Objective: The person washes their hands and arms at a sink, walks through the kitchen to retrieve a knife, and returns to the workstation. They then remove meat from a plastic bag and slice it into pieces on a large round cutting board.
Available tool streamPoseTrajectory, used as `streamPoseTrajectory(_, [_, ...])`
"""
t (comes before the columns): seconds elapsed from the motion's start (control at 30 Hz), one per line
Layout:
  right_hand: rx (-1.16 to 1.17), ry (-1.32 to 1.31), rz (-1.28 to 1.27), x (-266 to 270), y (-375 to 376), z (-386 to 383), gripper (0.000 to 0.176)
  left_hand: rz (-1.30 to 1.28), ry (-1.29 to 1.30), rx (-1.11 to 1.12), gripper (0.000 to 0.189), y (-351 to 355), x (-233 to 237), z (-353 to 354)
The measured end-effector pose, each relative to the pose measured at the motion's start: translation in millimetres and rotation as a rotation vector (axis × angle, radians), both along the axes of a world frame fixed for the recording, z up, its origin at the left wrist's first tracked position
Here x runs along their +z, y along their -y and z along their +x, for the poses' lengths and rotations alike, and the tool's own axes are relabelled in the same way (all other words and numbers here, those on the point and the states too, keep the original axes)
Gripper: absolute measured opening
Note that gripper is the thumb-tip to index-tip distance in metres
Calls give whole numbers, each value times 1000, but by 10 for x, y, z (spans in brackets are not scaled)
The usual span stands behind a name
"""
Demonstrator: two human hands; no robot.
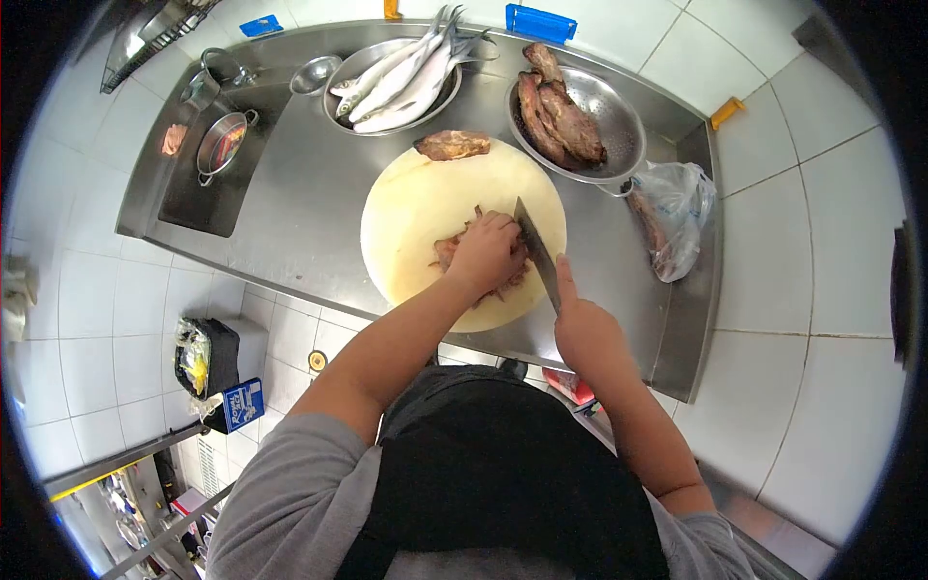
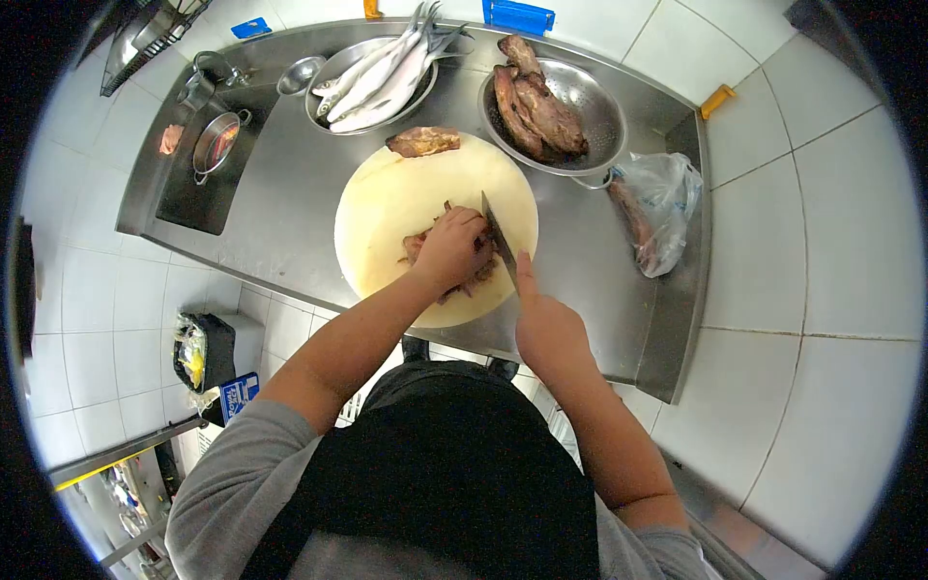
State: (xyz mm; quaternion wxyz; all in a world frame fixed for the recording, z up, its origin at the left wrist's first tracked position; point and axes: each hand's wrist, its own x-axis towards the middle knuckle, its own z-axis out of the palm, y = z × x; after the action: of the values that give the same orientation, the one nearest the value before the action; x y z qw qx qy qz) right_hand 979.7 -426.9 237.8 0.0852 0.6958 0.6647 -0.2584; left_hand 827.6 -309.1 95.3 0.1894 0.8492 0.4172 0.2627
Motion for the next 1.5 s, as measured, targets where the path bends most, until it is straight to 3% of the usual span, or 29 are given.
streamPoseTrajectory(0.27, [-3,19,-44,-186,-30,-58,68,-14,-31,15,28,3,-34,-19])
streamPoseTrajectory(0.33, [28,-52,151,-436,-55,-48,68,31,-6,-7,28,-15,-44,-4])
streamPoseTrajectory(0.47, [-33,-79,173,-466,-50,58,72,6,-53,13,28,-47,79,15])
streamPoseTrajectory(0.53, [-62,-34,15,-299,150,36,73,-41,-123,-12,28,-64,69,-9])
streamPoseTrajectory(0.7, [-24,65,-34,-206,217,202,71,-32,107,3,18,-147,110,-193])
streamPoseTrajectory(0.77, [-27,77,-18,-33,204,191,72,48,272,149,12,-135,237,-410])
streamPoseTrajectory(0.9, [-53,44,48,105,214,83,74,116,263,294,11,45,216,-759])
streamPoseTrajectory(1.03, [97,-31,106,117,179,-148,73,41,186,255,14,299,114,-806])
streamPoseTrajectory(1.23, [211,-14,181,-273,19,-405,77,63,70,281,27,410,54,-671])
streamPoseTrajectory(1.5, [192,16,140,-300,-9,-455,77,93,22,274,34,409,65,-655])
